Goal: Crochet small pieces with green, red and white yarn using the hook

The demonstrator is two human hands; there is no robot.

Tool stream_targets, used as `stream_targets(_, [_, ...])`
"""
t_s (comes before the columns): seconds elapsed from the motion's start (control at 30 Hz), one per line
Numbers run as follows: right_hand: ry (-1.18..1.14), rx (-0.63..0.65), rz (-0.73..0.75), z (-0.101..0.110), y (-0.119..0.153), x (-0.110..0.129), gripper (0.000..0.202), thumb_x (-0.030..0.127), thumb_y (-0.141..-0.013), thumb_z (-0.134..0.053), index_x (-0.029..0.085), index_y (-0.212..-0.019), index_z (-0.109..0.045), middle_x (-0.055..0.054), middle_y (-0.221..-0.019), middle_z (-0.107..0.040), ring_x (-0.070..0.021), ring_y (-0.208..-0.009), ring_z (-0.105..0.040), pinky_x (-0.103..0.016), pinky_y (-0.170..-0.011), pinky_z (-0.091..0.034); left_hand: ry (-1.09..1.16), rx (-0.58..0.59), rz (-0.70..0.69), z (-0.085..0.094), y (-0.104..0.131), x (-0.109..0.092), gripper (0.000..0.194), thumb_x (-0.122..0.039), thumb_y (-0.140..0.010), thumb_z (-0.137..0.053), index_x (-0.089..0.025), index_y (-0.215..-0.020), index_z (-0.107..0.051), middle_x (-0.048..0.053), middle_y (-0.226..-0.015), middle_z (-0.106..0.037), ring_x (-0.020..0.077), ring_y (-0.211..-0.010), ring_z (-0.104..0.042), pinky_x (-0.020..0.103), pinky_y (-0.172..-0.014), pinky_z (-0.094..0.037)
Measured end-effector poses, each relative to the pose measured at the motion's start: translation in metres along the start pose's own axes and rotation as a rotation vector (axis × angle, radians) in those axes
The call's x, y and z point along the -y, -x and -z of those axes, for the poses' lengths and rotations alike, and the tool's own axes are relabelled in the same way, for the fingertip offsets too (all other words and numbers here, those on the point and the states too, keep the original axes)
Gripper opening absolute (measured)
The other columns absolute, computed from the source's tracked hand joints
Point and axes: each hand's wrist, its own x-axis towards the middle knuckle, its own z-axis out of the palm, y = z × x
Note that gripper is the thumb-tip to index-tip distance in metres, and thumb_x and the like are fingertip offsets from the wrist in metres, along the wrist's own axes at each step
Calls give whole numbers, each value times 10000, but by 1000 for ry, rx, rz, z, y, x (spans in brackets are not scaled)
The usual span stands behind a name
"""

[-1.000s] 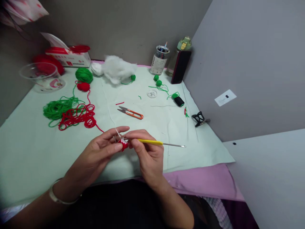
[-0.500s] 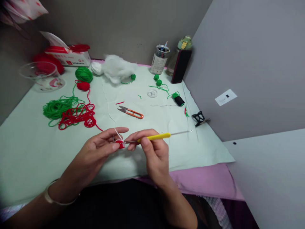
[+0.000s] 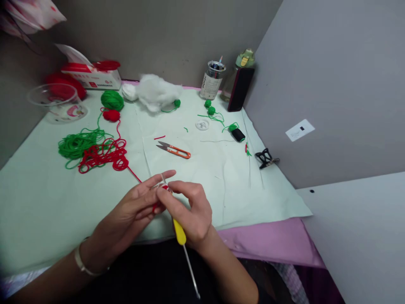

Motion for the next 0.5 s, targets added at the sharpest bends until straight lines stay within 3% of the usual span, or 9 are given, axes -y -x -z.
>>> stream_targets(0.13, [-45,-63,45,-2,-1,-2,516,79,-930,-680,344,-1373,-682,-68,-1197,-709,-229,-985,-721,-393,-778,-669,-70,-13,-89,0,-2,0,524,-287,-801,-880,-211,-1297,-728,-34,-762,-607,85,-659,-492,205,-633,-400])
stream_targets(0.3, [-81,-98,21,-2,-3,-1,501,78,-921,-681,358,-1335,-708,-82,-1190,-739,-255,-946,-743,-406,-737,-674,-349,-90,-351,8,-1,-1,336,-326,-905,-787,-285,-1238,-771,-10,-848,-699,163,-888,-630,270,-887,-471])
stream_targets(0.4, [-80,-100,22,-3,-1,-1,536,78,-918,-669,381,-1360,-692,-85,-1172,-753,-292,-975,-753,-437,-753,-676,-505,-199,-493,11,2,-1,264,-318,-910,-779,-293,-1171,-804,6,-916,-740,191,-978,-643,286,-947,-466])
stream_targets(0.5, [-88,-100,16,-5,-1,0,586,57,-889,-684,389,-1372,-683,-82,-1164,-753,-310,-968,-758,-456,-761,-677,-465,-238,-539,9,4,1,237,-293,-902,-780,-276,-1137,-804,8,-905,-747,183,-926,-653,291,-920,-492])
